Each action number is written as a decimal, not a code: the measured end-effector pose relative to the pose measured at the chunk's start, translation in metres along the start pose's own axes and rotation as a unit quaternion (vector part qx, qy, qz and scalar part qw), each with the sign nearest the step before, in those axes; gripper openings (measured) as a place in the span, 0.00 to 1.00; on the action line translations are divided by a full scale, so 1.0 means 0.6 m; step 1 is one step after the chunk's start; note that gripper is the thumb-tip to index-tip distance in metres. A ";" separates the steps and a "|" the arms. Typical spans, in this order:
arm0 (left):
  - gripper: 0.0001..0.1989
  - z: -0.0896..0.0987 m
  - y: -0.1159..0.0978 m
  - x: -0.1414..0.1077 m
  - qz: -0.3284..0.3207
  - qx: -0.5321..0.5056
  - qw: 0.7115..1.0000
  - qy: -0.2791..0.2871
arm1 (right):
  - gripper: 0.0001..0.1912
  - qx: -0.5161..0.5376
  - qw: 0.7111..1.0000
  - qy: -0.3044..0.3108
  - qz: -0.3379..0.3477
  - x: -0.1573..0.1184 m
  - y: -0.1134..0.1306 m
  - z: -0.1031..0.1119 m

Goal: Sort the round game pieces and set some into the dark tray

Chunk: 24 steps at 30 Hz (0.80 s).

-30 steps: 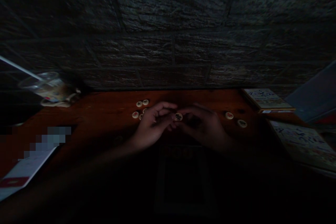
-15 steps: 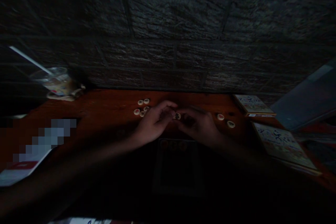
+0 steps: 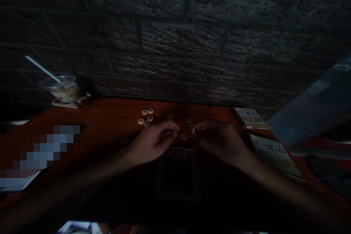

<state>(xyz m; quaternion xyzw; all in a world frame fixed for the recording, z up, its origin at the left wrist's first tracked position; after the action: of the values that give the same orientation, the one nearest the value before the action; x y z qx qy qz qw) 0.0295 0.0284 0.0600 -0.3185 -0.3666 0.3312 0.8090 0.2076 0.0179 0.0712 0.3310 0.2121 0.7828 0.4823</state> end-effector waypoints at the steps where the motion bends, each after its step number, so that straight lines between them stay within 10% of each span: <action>1: 0.09 -0.013 -0.001 -0.007 -0.006 0.010 1.000 0.018 | 0.07 -0.006 1.000 0.020 -0.001 -0.014 0.000 -0.010; 9: 0.20 -0.081 0.005 -0.023 -0.017 0.038 0.994 0.101 | 0.14 -0.069 0.992 0.101 0.020 -0.067 -0.003 -0.050; 24: 0.29 -0.090 0.015 -0.039 0.005 0.028 0.995 0.094 | 0.30 -0.231 0.961 0.138 0.061 -0.069 -0.007 -0.081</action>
<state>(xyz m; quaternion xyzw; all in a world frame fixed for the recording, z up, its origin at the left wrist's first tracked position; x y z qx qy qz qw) 0.0582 0.0009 0.0160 -0.3271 -0.2781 0.3144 0.8467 0.1879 -0.0180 0.0217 0.1118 0.0697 0.8766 0.4628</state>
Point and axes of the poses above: each hand's wrist, its own x-axis towards the middle knuckle, its own z-axis out of the back of the hand, y = z × x, the point moved 9 cm from there along x, towards the middle knuckle, and after that the axes turned 8 degrees about -x, right-handed, at the moved point
